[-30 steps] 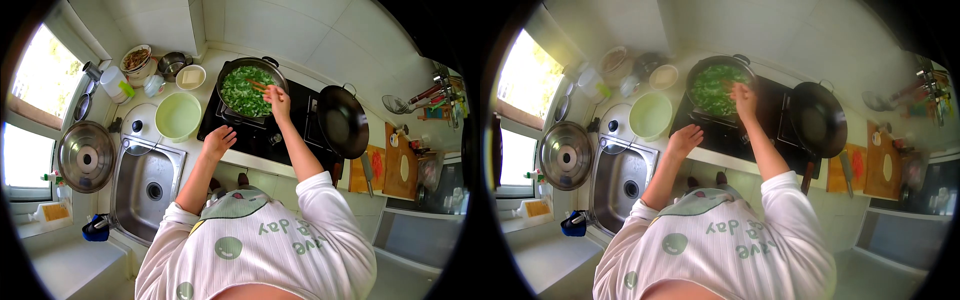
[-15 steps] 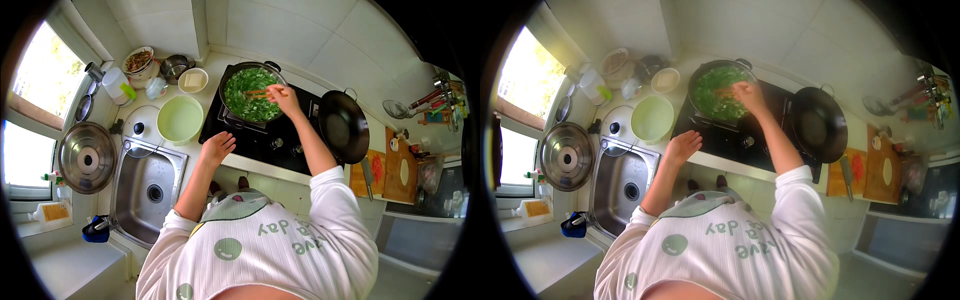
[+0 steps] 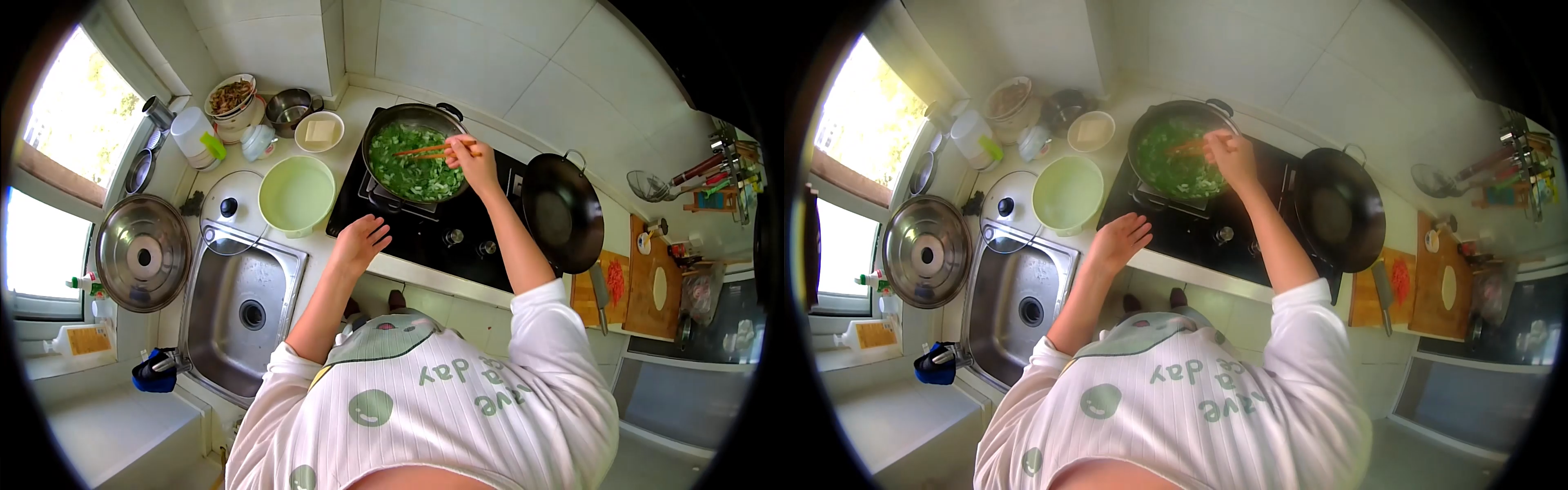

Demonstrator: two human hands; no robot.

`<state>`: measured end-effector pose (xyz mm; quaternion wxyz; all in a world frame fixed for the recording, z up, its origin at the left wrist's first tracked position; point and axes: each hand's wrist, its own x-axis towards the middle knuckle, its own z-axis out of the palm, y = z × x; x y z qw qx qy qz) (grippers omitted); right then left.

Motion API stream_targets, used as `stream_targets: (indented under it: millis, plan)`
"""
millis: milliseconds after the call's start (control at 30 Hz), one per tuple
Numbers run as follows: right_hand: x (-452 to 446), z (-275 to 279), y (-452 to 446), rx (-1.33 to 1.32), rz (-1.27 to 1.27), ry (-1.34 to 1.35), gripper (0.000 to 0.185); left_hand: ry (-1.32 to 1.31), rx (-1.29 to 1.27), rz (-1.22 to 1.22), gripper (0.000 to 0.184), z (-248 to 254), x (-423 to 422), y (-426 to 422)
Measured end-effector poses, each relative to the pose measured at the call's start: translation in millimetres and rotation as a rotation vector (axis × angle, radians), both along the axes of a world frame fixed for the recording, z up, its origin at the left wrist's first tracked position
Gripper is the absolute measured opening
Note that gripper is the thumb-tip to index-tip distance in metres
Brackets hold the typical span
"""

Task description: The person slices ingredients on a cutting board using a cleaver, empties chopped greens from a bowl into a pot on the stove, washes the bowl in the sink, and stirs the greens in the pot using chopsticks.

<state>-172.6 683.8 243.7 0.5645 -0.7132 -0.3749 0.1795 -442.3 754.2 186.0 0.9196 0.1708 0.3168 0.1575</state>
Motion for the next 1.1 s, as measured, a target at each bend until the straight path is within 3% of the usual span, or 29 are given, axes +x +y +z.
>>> stream_targets:
  millis: [67, 133, 200, 300, 400, 467, 533, 633, 867, 933, 1000, 1100]
  plan:
    - [-15.8, 11.7, -12.3, 0.097, 0.059, 0.147, 0.025, 0.013, 0.031, -0.004, 0.061, 0.1, 5.2, -0.7]
    - [-35.8, 16.4, -14.7, -0.017, 0.158, 0.229, 0.023, 0.021, 0.032, -0.013, 0.062, 1.6, 10.4, -1.6]
    - [-30.8, -6.2, -12.1, -0.078, 0.176, 0.051, 0.023, 0.032, 0.036, -0.027, 0.063, 1.9, 12.5, -1.4]
    - [-18.3, -0.2, -13.2, -0.072, 0.001, -0.153, 0.022, 0.016, 0.042, -0.03, 0.065, -0.9, 15.2, 0.3]
    - [-35.9, 6.4, -9.1, 0.056, 0.014, 0.008, 0.021, 0.014, 0.018, -0.022, 0.066, -1.4, 15.6, 0.1]
    - [-45.1, -3.7, -1.2, 0.057, 0.172, 0.167, 0.021, 0.026, 0.032, -0.027, 0.065, -1.3, 16.4, -1.2]
    - [-34.9, -26.2, 8.2, -0.01, 0.169, -0.086, 0.022, 0.024, 0.026, -0.029, 0.064, 0.0, 18.1, -1.4]
    - [16.4, -36.4, 13.1, -0.082, -0.008, -0.327, 0.022, 0.025, 0.022, -0.025, 0.063, 1.9, 19.8, -2.6]
    - [31.7, -28.3, 3.4, 0.018, -0.278, -0.255, 0.022, 0.02, 0.013, -0.027, 0.062, -3.6, 22.6, -3.6]
    - [18.6, -32.3, -2.0, -0.014, -0.092, -0.022, 0.023, 0.018, 0.009, -0.024, 0.061, -6.7, 24.3, -1.4]
    - [25.5, -12.6, -18.2, 0.034, -0.143, 0.11, 0.023, 0.019, -0.003, -0.024, 0.061, -7.7, 23.2, -2.2]
    - [42.9, -12.5, -37.3, 0.011, -0.323, -0.134, 0.021, 0.017, 0.029, -0.026, 0.062, -3.9, 22.6, -2.7]
